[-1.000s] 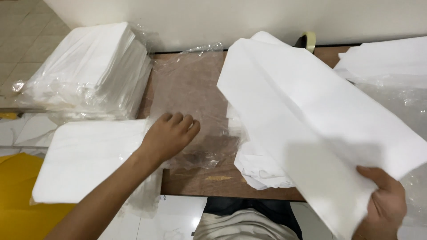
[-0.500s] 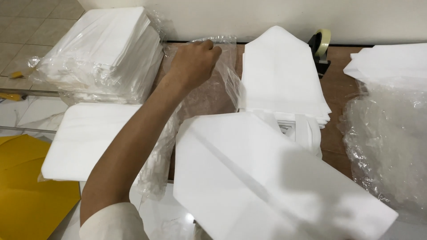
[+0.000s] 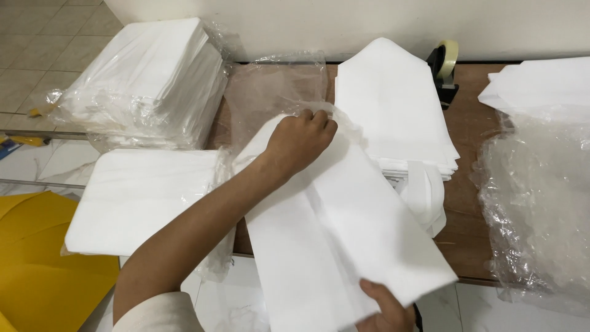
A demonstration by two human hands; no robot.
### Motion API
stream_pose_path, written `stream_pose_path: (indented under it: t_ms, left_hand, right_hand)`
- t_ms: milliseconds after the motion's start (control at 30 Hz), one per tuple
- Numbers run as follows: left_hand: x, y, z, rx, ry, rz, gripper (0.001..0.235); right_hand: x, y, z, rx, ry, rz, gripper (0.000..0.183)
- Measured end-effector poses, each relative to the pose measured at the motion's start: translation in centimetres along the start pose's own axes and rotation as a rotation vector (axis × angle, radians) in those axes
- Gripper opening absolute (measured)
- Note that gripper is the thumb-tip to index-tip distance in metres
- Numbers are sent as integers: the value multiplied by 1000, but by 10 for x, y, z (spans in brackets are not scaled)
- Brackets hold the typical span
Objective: Folding stacks of white plastic bags and placing them into clear plastic packaging bags for distribution.
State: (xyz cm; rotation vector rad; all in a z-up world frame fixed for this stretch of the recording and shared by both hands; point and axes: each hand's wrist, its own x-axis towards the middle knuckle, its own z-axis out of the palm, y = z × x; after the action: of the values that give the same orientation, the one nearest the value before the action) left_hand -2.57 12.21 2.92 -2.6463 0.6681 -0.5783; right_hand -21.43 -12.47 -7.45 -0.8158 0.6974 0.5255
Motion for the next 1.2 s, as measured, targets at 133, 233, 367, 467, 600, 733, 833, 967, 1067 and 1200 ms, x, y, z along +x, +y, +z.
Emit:
stream_pose_path:
  t_ms: [133,233,367,467,600,733,833,967,1067,1200]
  left_hand:
    - [-1,-2,-13,-89,43,-63,10]
    - [-5,-2,-21,-144,61,-92,10]
    - [-16,6,-29,-199,52,-101,9]
    - [-29,14,-20,-232,102,-95,7]
    - [-42,17,-6,-170,152,-83,7]
    - [-53,21,-1,-152,254,-49,11]
    - [-61,22,1,-146,258,-42,14]
    - [-71,21,9,-129,206,-23,18]
    - [-72,19,0,-224,107,-20,22]
    - [-75,25,22,-189,104,3,25]
  right_hand:
    - [3,-17,128,59,-87,-77,53]
    - [45,0,160,101,-173,-158,48]
    - [133,9,207,177,-192,-290,30]
    - [147,9,216,178,-230,-229,31]
    - [161,10,228,183,-295,-108,35]
    - [174,10,235,189,-350,10,39]
    - [183,10,239,191,-389,104,42]
    - [197,9,234,198,-425,224,47]
    - [201,2,237,211,-457,306,51]
    - [208,-8,238,227,-500,423,56]
